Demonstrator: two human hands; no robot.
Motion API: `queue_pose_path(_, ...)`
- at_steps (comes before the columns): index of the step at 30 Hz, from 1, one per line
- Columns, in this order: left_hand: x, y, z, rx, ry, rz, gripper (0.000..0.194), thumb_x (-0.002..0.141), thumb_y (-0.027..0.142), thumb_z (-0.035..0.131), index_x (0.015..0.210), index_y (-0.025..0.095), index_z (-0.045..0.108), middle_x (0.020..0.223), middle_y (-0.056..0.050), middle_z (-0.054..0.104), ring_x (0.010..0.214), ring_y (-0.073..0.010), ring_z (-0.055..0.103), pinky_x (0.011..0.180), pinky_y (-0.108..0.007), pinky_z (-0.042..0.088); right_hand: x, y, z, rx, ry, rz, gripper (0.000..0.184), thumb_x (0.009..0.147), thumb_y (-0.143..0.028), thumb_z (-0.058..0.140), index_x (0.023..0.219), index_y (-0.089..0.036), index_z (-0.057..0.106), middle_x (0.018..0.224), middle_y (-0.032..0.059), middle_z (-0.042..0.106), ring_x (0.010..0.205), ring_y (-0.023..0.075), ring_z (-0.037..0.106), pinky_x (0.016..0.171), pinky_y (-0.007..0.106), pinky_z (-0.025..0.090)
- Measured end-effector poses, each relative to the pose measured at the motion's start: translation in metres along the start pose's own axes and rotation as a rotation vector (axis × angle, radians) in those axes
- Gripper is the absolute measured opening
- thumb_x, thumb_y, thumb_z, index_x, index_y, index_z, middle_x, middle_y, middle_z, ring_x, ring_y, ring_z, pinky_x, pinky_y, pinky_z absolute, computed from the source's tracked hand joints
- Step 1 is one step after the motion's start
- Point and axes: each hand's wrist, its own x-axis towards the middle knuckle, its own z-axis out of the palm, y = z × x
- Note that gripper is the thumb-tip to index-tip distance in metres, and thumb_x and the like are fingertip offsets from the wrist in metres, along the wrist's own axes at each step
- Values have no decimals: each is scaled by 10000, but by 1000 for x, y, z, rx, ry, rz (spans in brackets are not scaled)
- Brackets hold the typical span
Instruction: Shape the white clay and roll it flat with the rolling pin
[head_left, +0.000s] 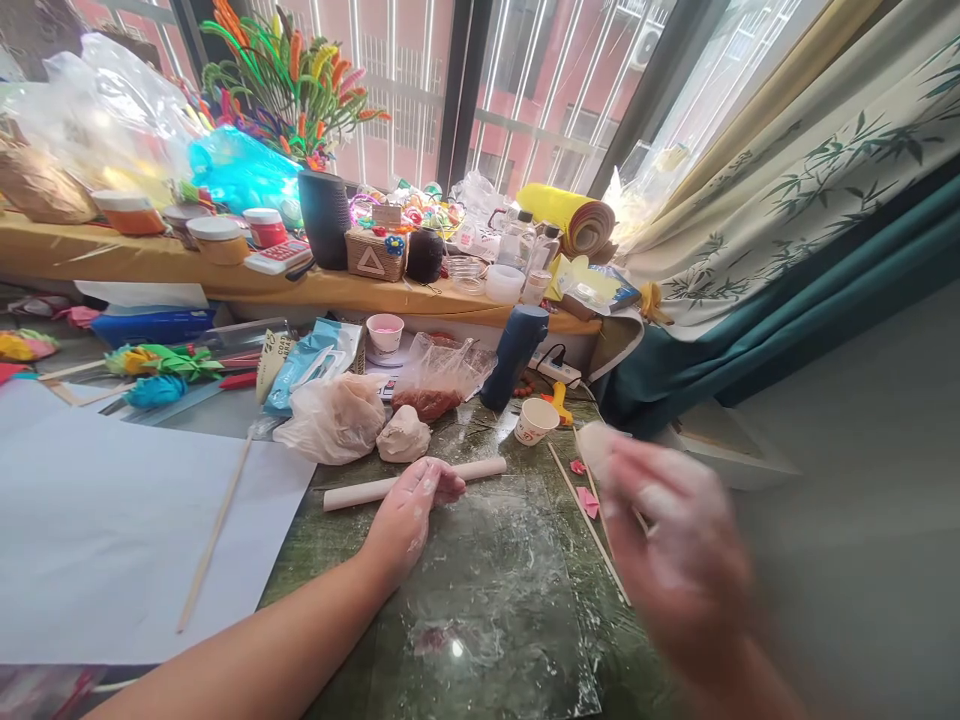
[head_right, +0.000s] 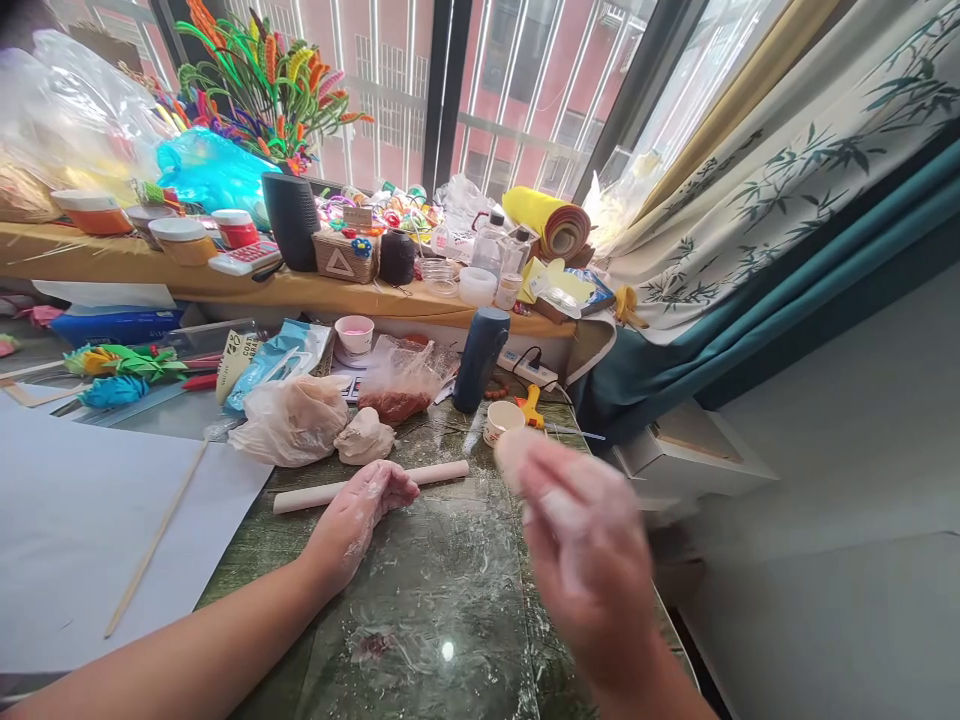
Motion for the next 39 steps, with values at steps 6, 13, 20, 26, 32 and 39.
queue_pose_path(6, 0, -3, 0, 36, -3, 20, 399, 882, 581, 647, 868, 183, 669, 861, -61, 711, 873, -238, 678, 872, -385, 547, -71, 16, 48, -87, -585, -210, 268, 966, -207, 595, 1231, -214, 628, 1163, 113, 723, 1074, 281, 664, 975, 503, 533)
queue_pose_path(13, -1, -3, -2, 61, -11, 29, 372, 900, 560, 629, 869, 191, 662, 863, -55, 706, 888, -243, 680, 882, -387, 543, -59, 30, 67, -86, -687, 77, 463, 927, -226, 631, 1379, -177, 545, 1377, 143, 609, 1283, 315, 533, 1094, 522, 441)
queue_pose_path(20, 1, -3, -2, 74, -30, 44, 358, 913, 548, 615, 860, 197, 662, 852, -49, 699, 876, -238, 667, 881, -377, 532, -23, 17, 73, -97, -992, 244, 728, 762, -230, 834, 1424, -180, 534, 1360, 145, 598, 1292, 326, 517, 1116, 458, 396)
queue_pose_path(26, -2, 1, 1, 114, -31, 58, 351, 919, 537, 607, 854, 196, 655, 851, -54, 692, 876, -240, 654, 877, -366, 516, -14, 11, 78, -46, -1013, 397, 505, 598, -246, 907, 1029, -212, 648, 1084, 47, 621, 996, 252, 594, 810, 330, 485)
queue_pose_path(32, 0, -5, -3, 135, -43, 65, 362, 922, 547, 600, 852, 198, 665, 848, -61, 707, 877, -243, 658, 878, -370, 513, -26, 14, 68, 246, -1007, 570, 418, 623, -158, 836, 988, -232, 647, 920, -20, 678, 814, 195, 617, 678, 273, 436)
queue_pose_path(39, -5, 1, 4, 23, -188, -15, 392, 827, 553, 740, 989, 198, 697, 1021, -94, 736, 1022, -281, 662, 983, -419, 487, -27, 2, 78, 1065, -355, 1119, 459, 739, -423, 838, 1047, -191, 589, 946, 39, 689, 803, 183, 659, 744, 315, 516)
